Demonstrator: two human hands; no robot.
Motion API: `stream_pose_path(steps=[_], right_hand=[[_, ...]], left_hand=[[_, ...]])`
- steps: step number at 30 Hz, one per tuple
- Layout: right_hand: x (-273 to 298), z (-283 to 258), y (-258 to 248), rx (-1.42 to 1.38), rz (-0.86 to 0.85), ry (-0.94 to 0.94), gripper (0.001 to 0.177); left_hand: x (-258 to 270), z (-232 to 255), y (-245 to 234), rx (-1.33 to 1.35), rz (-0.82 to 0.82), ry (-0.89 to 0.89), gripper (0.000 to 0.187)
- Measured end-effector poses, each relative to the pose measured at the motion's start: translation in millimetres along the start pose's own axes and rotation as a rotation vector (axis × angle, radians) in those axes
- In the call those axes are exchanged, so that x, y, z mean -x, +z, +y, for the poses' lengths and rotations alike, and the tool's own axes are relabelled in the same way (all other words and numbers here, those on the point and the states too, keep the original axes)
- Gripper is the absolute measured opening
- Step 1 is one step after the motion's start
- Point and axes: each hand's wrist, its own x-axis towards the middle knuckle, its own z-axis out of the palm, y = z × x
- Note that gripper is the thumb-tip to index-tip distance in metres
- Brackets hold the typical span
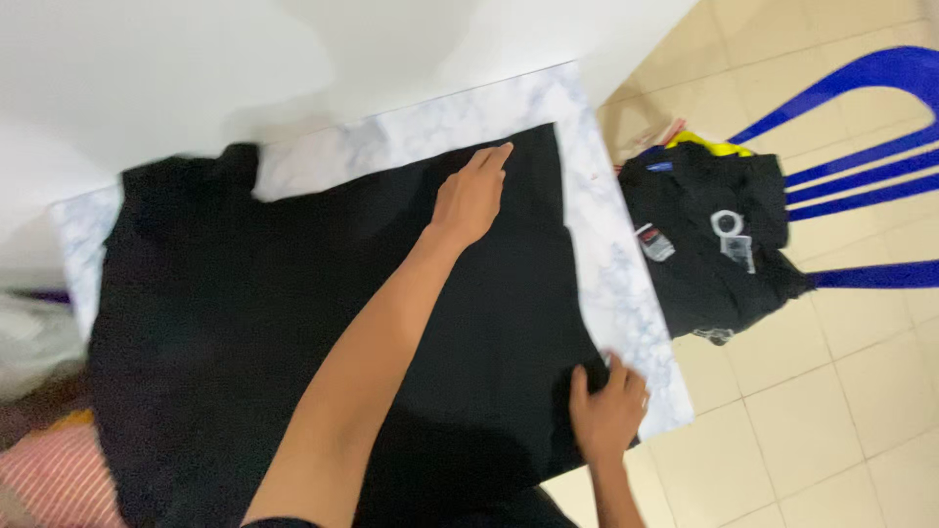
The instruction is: The person folds black t-shirts on a small table and places them into an open suitcase on the floor.
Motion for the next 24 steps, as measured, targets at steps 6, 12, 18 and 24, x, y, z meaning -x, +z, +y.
stream_pose_path(steps=[6, 12, 18, 24], right_hand=[[59, 114, 11, 0.086, -0.080, 0.216, 0.060], [116, 222, 72, -0.871, -0.247, 0.931, 0.074], [108, 255, 44, -0.520, -0.349, 0.396, 0.025], [96, 258, 37, -0.636, -0.329, 0.396, 0.019]], left_hand=[[-99, -2, 73, -0.208, 0.067, -0.043, 0.080], [-128, 0, 91, -0.235, 0.104, -0.126, 0.019], [-135, -15, 85, 0.329, 0.235, -0.282, 0.011], [-133, -26, 81, 0.201, 0.363, 0.237, 0.027]])
